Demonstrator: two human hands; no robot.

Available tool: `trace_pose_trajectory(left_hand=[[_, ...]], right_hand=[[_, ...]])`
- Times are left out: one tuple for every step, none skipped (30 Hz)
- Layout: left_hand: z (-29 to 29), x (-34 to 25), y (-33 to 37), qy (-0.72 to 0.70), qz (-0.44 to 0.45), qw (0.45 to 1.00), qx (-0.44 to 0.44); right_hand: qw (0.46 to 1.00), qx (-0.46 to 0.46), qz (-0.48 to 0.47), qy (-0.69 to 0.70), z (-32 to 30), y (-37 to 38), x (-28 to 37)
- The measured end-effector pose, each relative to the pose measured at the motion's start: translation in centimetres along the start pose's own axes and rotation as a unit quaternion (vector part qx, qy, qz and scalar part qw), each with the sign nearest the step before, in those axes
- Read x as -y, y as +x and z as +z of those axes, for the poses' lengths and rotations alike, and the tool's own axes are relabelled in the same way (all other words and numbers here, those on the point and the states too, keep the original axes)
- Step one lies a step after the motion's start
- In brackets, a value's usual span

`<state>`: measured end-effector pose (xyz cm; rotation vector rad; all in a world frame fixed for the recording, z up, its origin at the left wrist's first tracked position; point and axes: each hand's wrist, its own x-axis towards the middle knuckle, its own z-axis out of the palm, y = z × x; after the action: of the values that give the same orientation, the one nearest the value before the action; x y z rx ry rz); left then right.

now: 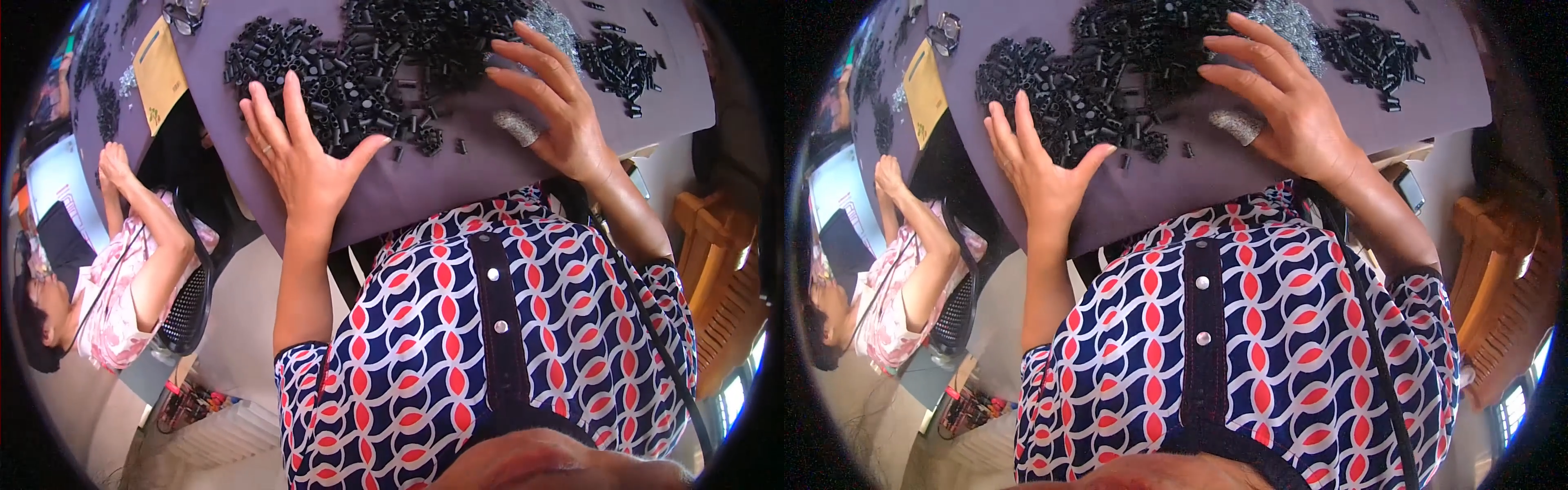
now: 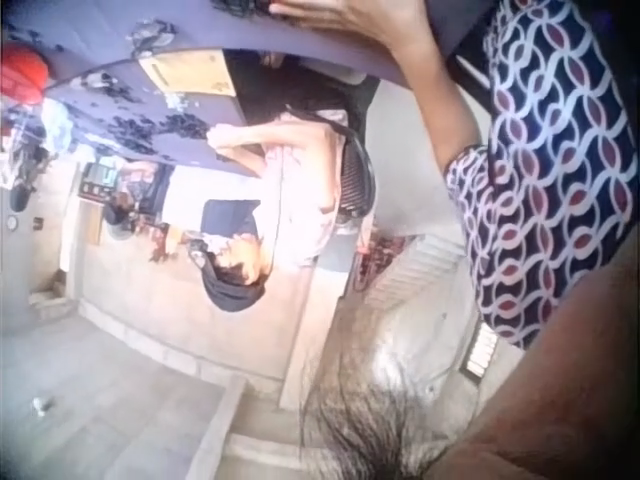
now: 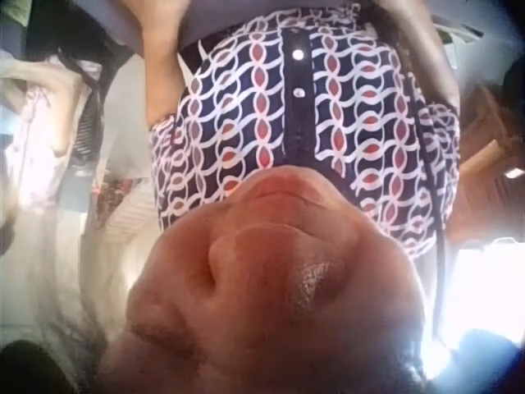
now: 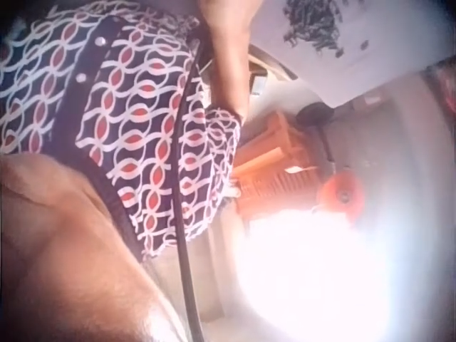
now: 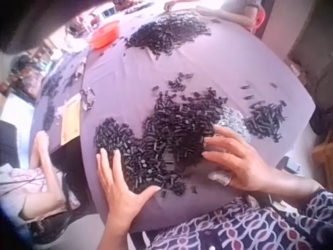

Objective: Assembling small black plastic housings with silver metal terminals at a workbench.

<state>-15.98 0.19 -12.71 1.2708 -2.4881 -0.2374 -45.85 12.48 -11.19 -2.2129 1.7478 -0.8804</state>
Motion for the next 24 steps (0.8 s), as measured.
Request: trace_pose_trajectory(left_hand=[[-0.2, -0.2, -0.4, -0.005, 0.0, 1.0, 0.003], [-0.3, -0.4, -0.8, -0.02, -0.002, 1.0, -0.003], [-0.1, -0.6, -1.0, -0.019, 0.004, 1.0, -0.003], [0.1, -0.7, -1.2, -0.026, -0.001, 1.0, -0.005], [0.3, -0.7, -1.4, -0.03, -0.01, 0.999, -0.008], [0.5, -0.7, -1.5, -0.04, -0.008, 0.999, -0.023], [0.6, -0.9, -1.6, -0.052, -0.007, 0.998, -0.038], [0.6, -1.4, -1.5, -0.071, -0.013, 0.996, -0.051], [0.6, -1.5, -1.6, -0.082, 0.001, 0.995, -0.064], [0.7, -1.7, -1.6, -0.093, 0.015, 0.993, -0.076], [0.7, -2.4, -1.8, -0.103, 0.042, 0.987, -0.115], [0.6, -2.7, -2.2, -0.099, 0.077, 0.986, -0.11], [0.5, -3.0, -2.6, -0.095, 0.112, 0.984, -0.105], [0.2, -3.9, -3.0, -0.104, 0.117, 0.98, -0.12], [0.2, -4.1, -3.3, -0.139, 0.108, 0.981, -0.081], [0.4, -4.1, -3.6, -0.173, 0.098, 0.979, -0.042], [1.1, -4.2, -3.4, -0.179, 0.115, 0.975, -0.056], [1.3, -4.3, -3.4, -0.162, 0.114, 0.979, -0.038], [1.4, -4.5, -3.5, -0.144, 0.112, 0.983, -0.02], [1.5, -4.7, -3.5, -0.129, 0.088, 0.988, 0.011], [1.7, -4.7, -3.4, -0.13, 0.089, 0.987, 0.009], [1.8, -4.7, -3.3, -0.129, 0.094, 0.987, 0.006], [1.8, -4.7, -3.4, -0.125, 0.096, 0.987, 0.006], [1.7, -4.9, -3.5, -0.124, 0.094, 0.988, 0.006]], right_hand=[[1.0, 0.001, 0.002, -0.009, -0.2, -0.4, -0.2], [0.999, -0.028, 0.022, -0.019, -0.3, -0.5, 0.1], [0.998, -0.042, 0.033, -0.04, -0.5, -1.0, -0.3], [0.996, -0.056, 0.044, -0.063, -0.7, -1.6, -0.9], [0.994, -0.078, 0.05, -0.061, -0.6, -2.0, -1.4], [0.994, -0.082, 0.051, -0.06, -0.7, -2.4, -1.6], [0.993, -0.078, 0.061, -0.064, -0.8, -2.8, -1.6], [0.992, -0.074, 0.076, -0.073, -1.1, -3.2, -1.7], [0.992, -0.074, 0.079, -0.069, -1.1, -3.7, -1.9], [0.992, -0.075, 0.082, -0.066, -1.1, -4.1, -2.0], [0.991, -0.081, 0.091, -0.062, -1.2, -4.0, -1.7], [0.99, -0.078, 0.096, -0.067, -1.3, -4.3, -1.7], [0.989, -0.074, 0.102, -0.072, -1.2, -4.8, -1.8], [0.99, -0.072, 0.106, -0.065, -1.1, -5.1, -1.9], [0.989, -0.074, 0.107, -0.068, -1.0, -5.2, -2.0], [0.99, -0.074, 0.101, -0.064, -0.9, -5.0, -1.9], [0.991, -0.074, 0.095, -0.06, -0.9, -5.0, -1.8], [0.992, -0.068, 0.084, -0.062, -0.9, -4.8, -1.6], [0.992, -0.069, 0.085, -0.063, -0.8, -4.8, -1.4], [0.992, -0.055, 0.08, -0.086, -0.5, -4.9, -1.5], [0.99, -0.041, 0.075, -0.108, -0.4, -4.8, -1.6], [0.99, -0.041, 0.074, -0.11, -0.3, -4.6, -1.7], [0.992, -0.045, 0.069, -0.099, -0.3, -4.5, -1.6], [0.993, -0.049, 0.064, -0.088, -0.3, -4.4, -1.5]])
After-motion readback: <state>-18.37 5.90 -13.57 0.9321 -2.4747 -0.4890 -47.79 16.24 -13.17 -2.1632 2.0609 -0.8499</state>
